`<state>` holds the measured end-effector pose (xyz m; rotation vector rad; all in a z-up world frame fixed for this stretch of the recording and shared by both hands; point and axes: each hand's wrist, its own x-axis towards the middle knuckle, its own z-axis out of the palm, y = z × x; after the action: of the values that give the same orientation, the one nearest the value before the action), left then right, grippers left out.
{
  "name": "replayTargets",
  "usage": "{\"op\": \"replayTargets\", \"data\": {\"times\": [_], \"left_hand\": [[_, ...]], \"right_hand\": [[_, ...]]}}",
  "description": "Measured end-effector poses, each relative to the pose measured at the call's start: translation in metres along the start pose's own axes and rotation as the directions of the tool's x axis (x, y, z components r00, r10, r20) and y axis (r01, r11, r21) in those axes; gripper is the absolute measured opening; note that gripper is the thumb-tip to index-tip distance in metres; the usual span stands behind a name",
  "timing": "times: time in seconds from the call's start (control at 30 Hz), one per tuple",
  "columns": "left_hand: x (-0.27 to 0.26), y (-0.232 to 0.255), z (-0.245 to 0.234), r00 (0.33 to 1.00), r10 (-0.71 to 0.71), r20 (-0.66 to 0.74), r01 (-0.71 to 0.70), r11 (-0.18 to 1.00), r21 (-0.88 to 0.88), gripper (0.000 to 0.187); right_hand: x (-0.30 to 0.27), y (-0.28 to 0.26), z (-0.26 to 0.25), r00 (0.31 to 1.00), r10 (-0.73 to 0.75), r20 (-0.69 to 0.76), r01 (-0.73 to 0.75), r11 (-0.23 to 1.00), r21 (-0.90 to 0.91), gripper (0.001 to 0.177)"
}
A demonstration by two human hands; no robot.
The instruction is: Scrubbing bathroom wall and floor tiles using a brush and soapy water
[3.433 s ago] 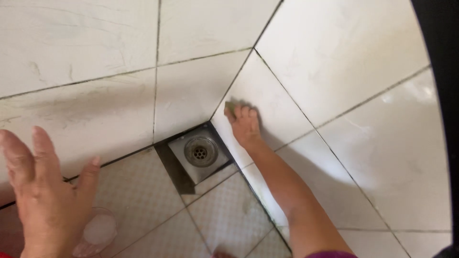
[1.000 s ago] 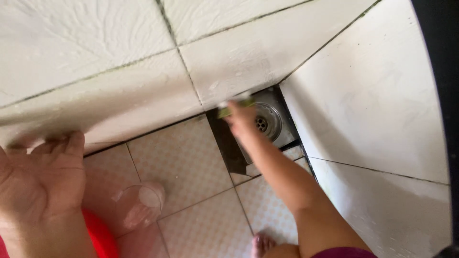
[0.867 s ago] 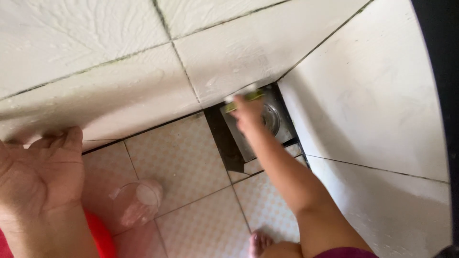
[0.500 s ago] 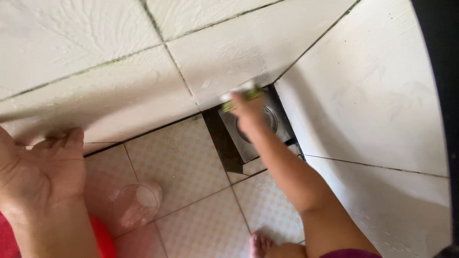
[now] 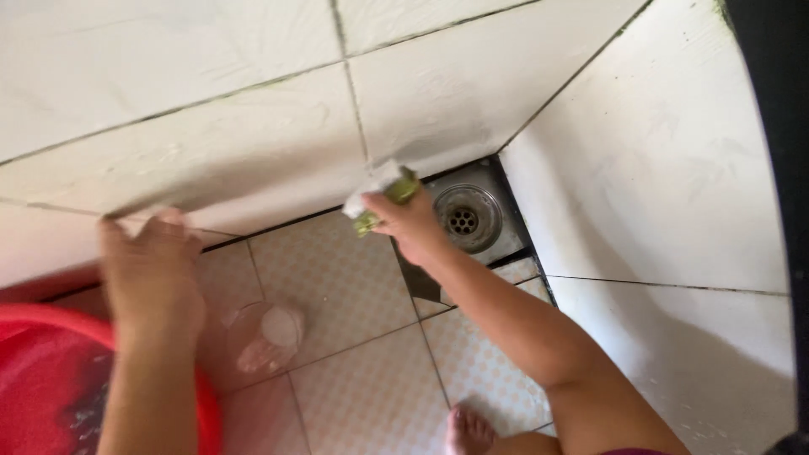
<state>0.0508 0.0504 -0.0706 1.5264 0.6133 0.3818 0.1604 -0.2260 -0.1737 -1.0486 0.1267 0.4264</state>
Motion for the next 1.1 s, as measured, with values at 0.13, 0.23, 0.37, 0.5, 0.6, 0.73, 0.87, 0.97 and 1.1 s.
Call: {"op": "replayTargets", "data": {"times": [0.13, 0.23, 0.37, 0.5, 0.6, 0.73, 0.87, 0.97, 1.1], "left_hand": [[-0.027, -0.047, -0.044, 0.950, -0.023, 0.311, -0.260, 0.493, 0.830, 0.082], [-0.043, -0.053, -0.067, 0.845, -0.227, 0.484, -0.384, 0.372, 0.845, 0.060], [-0.062, -0.057, -0.068, 0.724, -0.549, 0.417, -0.296, 0.300, 0.907, 0.065], [-0.069, -0.073, -0.070, 0.782, -0.196, 0.591, -0.482, 0.410, 0.774, 0.082], [-0.092, -0.094, -0.057, 0.775, -0.287, 0.563, -0.440, 0.393, 0.807, 0.076], [-0.123, -0.160, -0.054, 0.750, -0.401, 0.525, -0.394, 0.366, 0.843, 0.067], [-0.144, -0.136, -0.039, 0.717, -0.495, 0.491, -0.355, 0.346, 0.868, 0.060], [-0.144, -0.081, -0.044, 0.623, -0.523, 0.581, -0.399, 0.427, 0.812, 0.061], [-0.117, -0.073, -0.104, 0.397, -0.524, 0.753, -0.789, 0.224, 0.572, 0.032]], "right_hand": [[-0.001, 0.003, -0.049, 0.963, 0.198, -0.185, -0.186, 0.979, 0.080, 0.039], [-0.021, -0.016, -0.042, 0.964, 0.147, -0.221, -0.158, 0.987, -0.032, 0.035], [-0.045, -0.034, -0.023, 0.966, 0.157, -0.204, -0.188, 0.972, -0.143, 0.036], [-0.063, -0.042, -0.010, 0.971, 0.145, -0.188, -0.182, 0.962, -0.203, 0.036], [-0.066, -0.040, -0.004, 0.969, 0.149, -0.195, -0.194, 0.953, -0.234, 0.036], [-0.069, -0.032, 0.002, 0.976, 0.136, -0.168, -0.180, 0.944, -0.275, 0.038], [-0.071, -0.018, 0.003, 0.986, 0.127, -0.106, -0.155, 0.933, -0.325, 0.038], [-0.072, -0.011, 0.009, 0.976, 0.154, -0.156, -0.203, 0.903, -0.378, 0.037], [-0.081, -0.001, 0.005, 0.971, 0.198, -0.136, -0.239, 0.854, -0.462, 0.034]]}}
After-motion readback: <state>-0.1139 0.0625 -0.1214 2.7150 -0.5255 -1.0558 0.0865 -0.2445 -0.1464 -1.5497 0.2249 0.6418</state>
